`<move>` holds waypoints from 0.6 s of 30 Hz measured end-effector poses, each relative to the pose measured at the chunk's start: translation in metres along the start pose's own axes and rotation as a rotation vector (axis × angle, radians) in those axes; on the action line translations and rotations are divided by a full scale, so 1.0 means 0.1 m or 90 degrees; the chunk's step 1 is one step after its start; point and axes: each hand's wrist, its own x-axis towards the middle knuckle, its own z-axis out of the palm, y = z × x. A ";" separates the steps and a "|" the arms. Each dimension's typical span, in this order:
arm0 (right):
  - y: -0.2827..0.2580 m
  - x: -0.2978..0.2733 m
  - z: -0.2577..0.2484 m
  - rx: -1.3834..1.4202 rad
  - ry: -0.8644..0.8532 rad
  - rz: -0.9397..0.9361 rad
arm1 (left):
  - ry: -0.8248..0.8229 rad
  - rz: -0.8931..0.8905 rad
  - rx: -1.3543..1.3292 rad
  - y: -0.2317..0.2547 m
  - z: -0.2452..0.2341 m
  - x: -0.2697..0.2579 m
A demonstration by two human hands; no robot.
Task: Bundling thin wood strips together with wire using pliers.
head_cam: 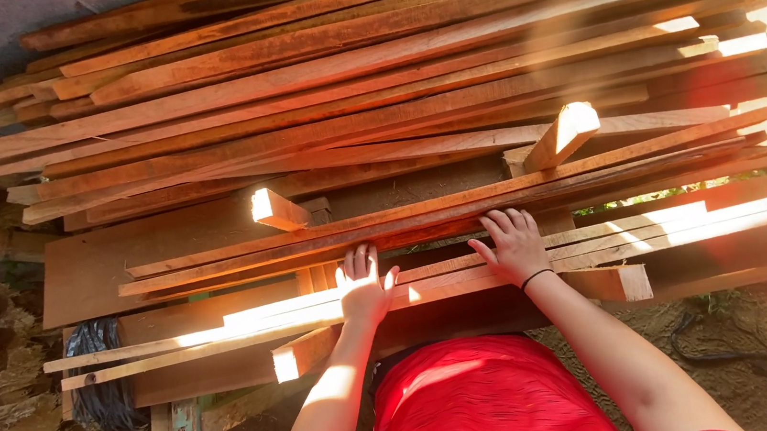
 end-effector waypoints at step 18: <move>0.16 0.01 0.12 0.017 -0.159 0.134 | -0.061 -0.081 0.064 -0.37 0.35 0.09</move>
